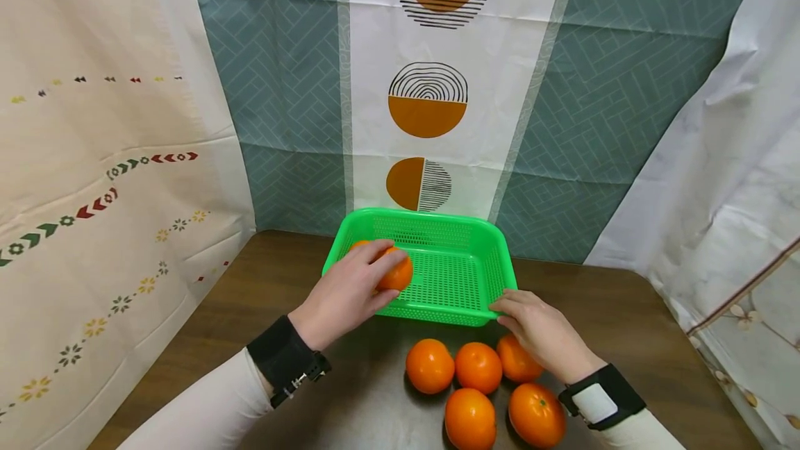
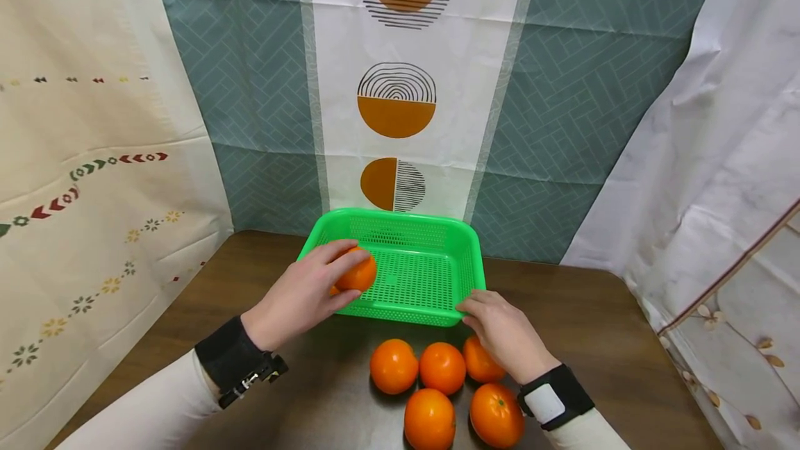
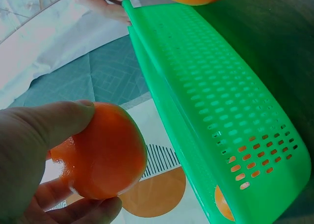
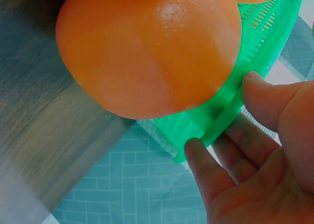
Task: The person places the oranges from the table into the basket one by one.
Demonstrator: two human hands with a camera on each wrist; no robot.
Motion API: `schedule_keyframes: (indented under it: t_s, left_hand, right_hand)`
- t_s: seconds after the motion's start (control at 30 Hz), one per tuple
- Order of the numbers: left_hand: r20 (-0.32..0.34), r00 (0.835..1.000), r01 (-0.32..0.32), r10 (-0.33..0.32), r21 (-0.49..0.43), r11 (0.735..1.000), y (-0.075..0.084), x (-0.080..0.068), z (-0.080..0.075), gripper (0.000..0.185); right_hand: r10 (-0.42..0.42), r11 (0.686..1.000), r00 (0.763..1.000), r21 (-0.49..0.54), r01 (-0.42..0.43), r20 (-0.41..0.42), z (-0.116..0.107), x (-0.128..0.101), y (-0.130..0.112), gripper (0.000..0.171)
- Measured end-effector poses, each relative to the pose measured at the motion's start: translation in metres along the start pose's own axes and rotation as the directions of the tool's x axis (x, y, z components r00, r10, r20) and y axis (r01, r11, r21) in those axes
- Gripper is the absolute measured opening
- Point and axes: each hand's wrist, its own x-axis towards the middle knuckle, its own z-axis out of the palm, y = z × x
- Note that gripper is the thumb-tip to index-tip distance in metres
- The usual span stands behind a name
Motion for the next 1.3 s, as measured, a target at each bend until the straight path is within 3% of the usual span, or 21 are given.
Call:
schedule_keyframes:
  t_s: [0.63,1.03,1.3]
  left_hand:
    - [0.025,0.999,0.044,-0.045,0.015,0.999,-0.013,0.022,0.015,0.058]
    - [0.103,0.989,0.105,-0.11,0.049,0.993,-0.023,0.03,0.027,0.056]
    - [0.122,0.988,0.09,-0.094,0.045,0.995,-0.026,0.036,0.035,0.054]
  right_hand:
    - [-0.026,1.0,0.999,-0.013,0.025,-0.032,0.002,0.0,0.0,0.027]
    - [-0.012,1.0,1.0,-0.003,0.012,0.002,0.002,-0.001,0.001,0.025]
    - [-0.014,1.0,1.0,-0.008,0.014,-0.007,0.001,-0.002,0.002,0.025]
